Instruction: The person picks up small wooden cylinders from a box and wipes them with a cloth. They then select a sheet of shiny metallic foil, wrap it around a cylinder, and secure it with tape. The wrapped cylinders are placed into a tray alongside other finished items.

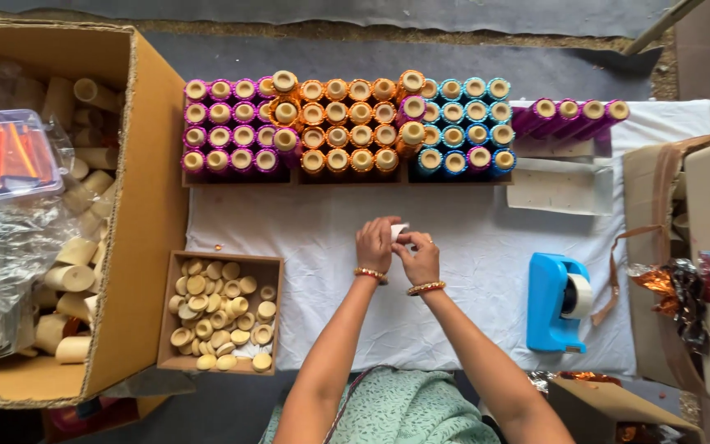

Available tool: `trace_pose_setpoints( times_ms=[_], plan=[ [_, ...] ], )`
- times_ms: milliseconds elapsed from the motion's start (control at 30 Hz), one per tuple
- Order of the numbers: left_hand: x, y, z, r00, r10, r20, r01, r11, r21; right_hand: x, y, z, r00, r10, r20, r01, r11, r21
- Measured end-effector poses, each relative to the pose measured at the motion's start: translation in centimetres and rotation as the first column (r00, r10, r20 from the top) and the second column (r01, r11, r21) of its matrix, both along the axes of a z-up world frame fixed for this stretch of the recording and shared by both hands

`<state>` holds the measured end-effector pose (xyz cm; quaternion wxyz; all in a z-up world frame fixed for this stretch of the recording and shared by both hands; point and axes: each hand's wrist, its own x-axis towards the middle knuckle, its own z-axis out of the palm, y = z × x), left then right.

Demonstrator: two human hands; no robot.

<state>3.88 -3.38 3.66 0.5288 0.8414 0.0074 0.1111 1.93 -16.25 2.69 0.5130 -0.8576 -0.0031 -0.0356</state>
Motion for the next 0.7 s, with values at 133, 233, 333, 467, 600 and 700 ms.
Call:
trace_pose_setpoints(
  times_ms=[133,233,333,467,600,700],
  plan=[
    [-2.6,1.9,-2.9,0.995,-0.068,0.074,0.055,0.984,0.172,-2.8,-0.8,-0.7,0.99,-0.098,-0.099,0.1,0.995,0.013],
    [-3.2,2.9,-2.8,0.986,-0.043,0.159,-0.001,0.965,0.263,-3.9,-0.8,-0.7,0.997,-0.071,0.04,0.074,0.993,-0.091],
    [-3.3,1.7,-2.0,0.967,0.018,0.255,-0.129,0.894,0.429,-4.6,-0.6,-1.5,0.971,-0.189,-0.148,0.19,0.982,-0.012],
    [-2.1,-0.2,-2.5,0.976,-0.187,0.111,0.149,0.947,0.283,-4.3,-0.8,-1.1,0.98,-0.02,0.198,0.048,0.989,-0.136],
    [-1.4,2.6,-7.2,0.978,-0.21,0.011,0.19,0.907,0.377,-5.1,-1.3,-1.1,0.954,0.095,0.283,-0.008,0.956,-0.293],
    [-2.5,4.4,-6.6,0.982,-0.095,0.162,0.015,0.898,0.44,-6.1,-0.8,-1.2,0.98,-0.102,0.173,0.119,0.989,-0.087]
  ],
)
